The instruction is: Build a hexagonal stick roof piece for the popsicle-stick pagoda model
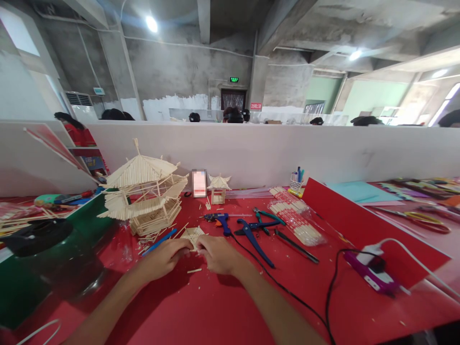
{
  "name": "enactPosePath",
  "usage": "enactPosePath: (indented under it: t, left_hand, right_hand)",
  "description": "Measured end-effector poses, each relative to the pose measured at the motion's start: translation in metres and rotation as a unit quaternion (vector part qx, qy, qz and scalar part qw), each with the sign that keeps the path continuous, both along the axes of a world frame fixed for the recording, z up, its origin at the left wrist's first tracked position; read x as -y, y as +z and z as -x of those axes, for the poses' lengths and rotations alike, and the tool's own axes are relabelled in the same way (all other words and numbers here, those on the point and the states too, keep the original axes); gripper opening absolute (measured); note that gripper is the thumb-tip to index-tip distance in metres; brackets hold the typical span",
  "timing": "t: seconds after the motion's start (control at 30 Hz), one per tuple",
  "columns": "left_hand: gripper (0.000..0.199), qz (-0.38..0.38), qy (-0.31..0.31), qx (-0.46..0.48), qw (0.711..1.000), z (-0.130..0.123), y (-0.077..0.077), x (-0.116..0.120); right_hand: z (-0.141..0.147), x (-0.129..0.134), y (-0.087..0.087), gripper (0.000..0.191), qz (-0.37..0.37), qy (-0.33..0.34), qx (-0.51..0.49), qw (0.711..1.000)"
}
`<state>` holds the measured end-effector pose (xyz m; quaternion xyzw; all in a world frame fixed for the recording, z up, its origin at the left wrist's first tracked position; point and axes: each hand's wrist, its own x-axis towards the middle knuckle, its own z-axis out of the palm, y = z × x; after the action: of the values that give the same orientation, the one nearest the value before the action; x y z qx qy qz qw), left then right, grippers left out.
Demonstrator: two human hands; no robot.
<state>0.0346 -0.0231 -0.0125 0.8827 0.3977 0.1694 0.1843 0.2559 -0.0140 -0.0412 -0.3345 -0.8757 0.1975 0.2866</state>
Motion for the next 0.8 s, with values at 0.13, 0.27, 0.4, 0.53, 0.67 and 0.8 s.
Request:
enactPosePath:
  t: [0.13,0.27,0.4,0.53,0.67,0.8]
  left_hand:
    - [0.026,-0.005,0.028,0.008,1.0,0.0011,0.0033,-0.0006]
    - [0.024,-0.007,0.031,0.013,0.999,-0.0004,0.0038,-0.0004]
    - [0.025,-0.01,0.016,0.015,1.0,-0.0029,0.0012,0.0004]
    - [0.023,-0.016,0.019,0.0,1.0,-0.0033,-0.0005,0.0002]
    - [0.021,-0.025,0.044,-0.029,0.998,-0.0027,-0.0016,-0.0017]
    - [0.019,-0.032,0.066,-0.044,0.996,-0.0017,-0.0038,-0.0049]
  right_hand:
    - [-0.0006,0.0001,0.0037,0.012,0.021,-0.029,-0.02,0.999]
    - [0.0017,-0.0003,0.004,0.011,0.039,-0.033,-0.071,0.996]
    - [0.0053,0.0005,0.003,0.011,0.057,-0.031,-0.113,0.991]
    - [0.0068,0.0006,0.0033,0.01,0.04,-0.048,-0.095,0.993]
    - [0.0069,-0.002,0.0013,0.01,0.037,-0.075,-0.091,0.992]
    - [0.0066,-0.0061,-0.0025,0.008,0.046,-0.098,-0.094,0.99]
